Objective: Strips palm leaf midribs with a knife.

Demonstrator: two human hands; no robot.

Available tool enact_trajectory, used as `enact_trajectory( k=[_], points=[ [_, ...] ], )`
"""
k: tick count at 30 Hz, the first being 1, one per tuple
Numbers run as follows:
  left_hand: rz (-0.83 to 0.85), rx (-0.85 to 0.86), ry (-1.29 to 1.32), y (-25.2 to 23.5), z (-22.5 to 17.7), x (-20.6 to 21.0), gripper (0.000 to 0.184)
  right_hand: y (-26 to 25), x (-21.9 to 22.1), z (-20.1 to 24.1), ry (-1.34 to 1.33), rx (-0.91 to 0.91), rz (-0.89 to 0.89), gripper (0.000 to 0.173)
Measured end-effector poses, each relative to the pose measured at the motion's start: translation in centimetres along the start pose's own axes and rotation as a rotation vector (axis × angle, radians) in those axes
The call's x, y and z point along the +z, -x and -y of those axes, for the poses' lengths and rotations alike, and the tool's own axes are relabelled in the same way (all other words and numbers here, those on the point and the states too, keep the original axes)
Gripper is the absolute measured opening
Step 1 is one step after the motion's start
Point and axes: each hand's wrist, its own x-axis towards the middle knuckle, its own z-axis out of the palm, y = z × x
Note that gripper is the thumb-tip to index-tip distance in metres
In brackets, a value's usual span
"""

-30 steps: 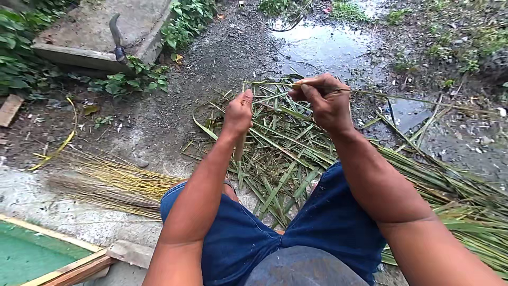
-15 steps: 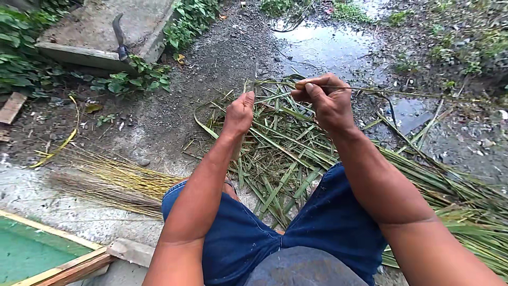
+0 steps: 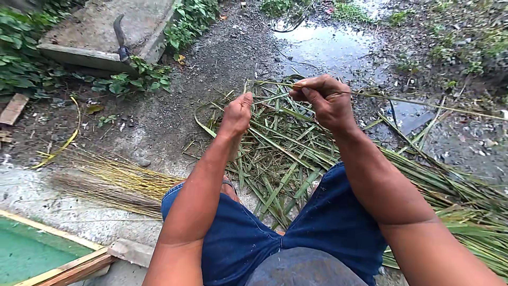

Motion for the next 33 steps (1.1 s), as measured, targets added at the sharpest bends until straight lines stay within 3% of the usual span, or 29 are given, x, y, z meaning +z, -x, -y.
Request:
enact_trajectory(
  k=[2,6,10,17,28,33],
  points=[
    [0.023,0.047,0.020,0.6,-0.4,0.5,0.053,0.1,-0.1,0.0,0.021,-0.001,0.027,0.017],
    [0.039,-0.055,0.057,-0.1,0.4,0.0,0.056,0.1,-0.4,-0.3,0.021,-0.041,0.040,0.016],
    [0.084,0.011,0.037,0.5,-0.6,0.3,0.052,0.0,-0.4,-0.2,0.034,-0.033,0.054,0.017],
    [0.114,-0.034,0.042,0.0,-0.2,0.1,0.054,-0.1,-0.2,-0.1,0.023,-0.008,0.059,0.017],
    [0.044,-0.149,0.072,-1.2,0.6,-0.6,0.058,-0.2,-0.4,-0.4,0.018,0.027,0.027,0.017],
    [0.012,-0.041,-0.028,-0.6,0.0,0.3,0.058,-0.2,-0.1,-0.4,-0.008,0.038,0.002,0.016]
  ],
)
